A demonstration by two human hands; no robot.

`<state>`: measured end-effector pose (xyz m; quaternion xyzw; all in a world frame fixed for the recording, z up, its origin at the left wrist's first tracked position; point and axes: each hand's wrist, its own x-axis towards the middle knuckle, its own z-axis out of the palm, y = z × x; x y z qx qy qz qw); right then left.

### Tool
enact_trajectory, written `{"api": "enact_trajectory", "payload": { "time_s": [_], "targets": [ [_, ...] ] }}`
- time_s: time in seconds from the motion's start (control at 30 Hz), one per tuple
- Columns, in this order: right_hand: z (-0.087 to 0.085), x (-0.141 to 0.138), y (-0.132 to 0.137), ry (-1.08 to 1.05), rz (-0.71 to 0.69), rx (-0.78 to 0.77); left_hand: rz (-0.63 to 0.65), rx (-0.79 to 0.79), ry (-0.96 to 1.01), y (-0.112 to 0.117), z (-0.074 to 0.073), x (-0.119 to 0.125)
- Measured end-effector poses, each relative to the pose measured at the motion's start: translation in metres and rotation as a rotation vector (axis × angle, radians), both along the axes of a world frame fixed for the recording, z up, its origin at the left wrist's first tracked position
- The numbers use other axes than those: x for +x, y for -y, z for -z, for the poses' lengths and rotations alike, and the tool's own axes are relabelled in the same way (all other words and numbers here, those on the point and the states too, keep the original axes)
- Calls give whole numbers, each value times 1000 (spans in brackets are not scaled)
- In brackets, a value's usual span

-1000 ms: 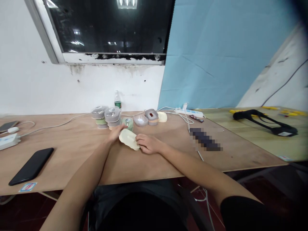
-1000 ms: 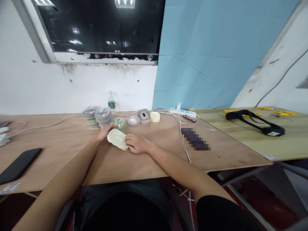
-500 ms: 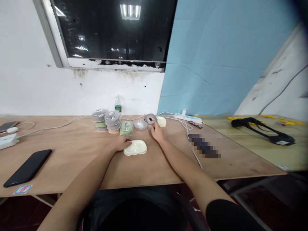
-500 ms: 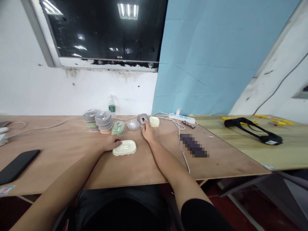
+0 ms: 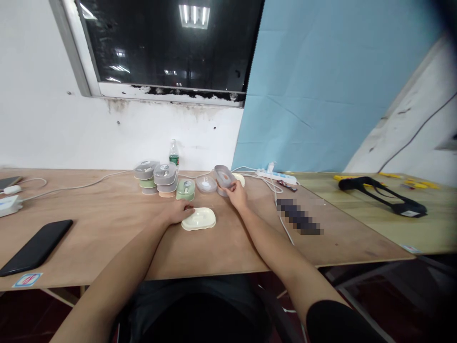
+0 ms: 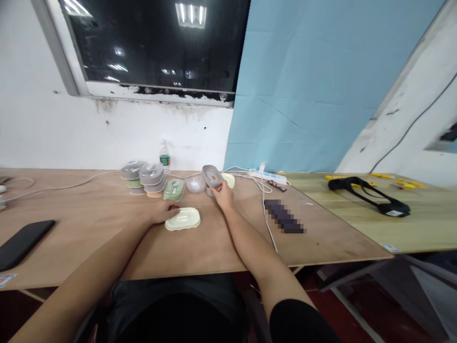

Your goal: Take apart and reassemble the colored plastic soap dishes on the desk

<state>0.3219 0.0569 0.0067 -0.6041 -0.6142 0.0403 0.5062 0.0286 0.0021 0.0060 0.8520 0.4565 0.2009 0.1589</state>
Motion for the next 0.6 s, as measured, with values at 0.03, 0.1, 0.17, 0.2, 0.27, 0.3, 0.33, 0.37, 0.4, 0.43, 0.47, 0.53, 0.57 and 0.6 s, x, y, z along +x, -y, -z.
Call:
{"api": "enact_trajectory", "payload": {
  "time_s": [0.03,0.1,0.17,0.2,0.27,0.3,0.33,0.37,0.4,0.43,0.47,0.53,0.57,0.6],
  "targets": [
    [-4,-2,3,-7,5,37,-12,-4,11,0,0,0],
    [-11,-6,12,-25,-27,127,-42,3,60,3,-3,0],
    [-16,-11,23,-36,-102,198,-64,45,149,7,-8,1],
    [-18,-13,29,-35,-141,216,-73,76,204,9,-11,1],
    [-20,-20,39,-37,-197,235,-108,145,310,15,-19,1],
    [-21,-25,43,-49,-225,237,-133,173,354,17,-22,1],
    [-22,-29,46,-75,-265,232,-155,197,390,19,-25,2],
    [-23,-34,48,-116,-324,215,-175,218,420,21,-27,2],
    [-23,-39,50,-163,-396,182,-191,241,447,22,-29,1],
    [-24,-44,51,-206,-477,131,-207,263,471,23,-30,1],
    [-24,-47,51,-241,-558,63,-220,283,494,23,-31,1],
    [-23,-52,52,-286,-681,-83,-234,309,529,24,-31,-1],
    [-22,-54,52,-298,-718,-143,-229,301,541,25,-32,-1],
    [-21,-55,51,-311,-742,-185,-220,265,554,25,-32,-2]
  ]
}}
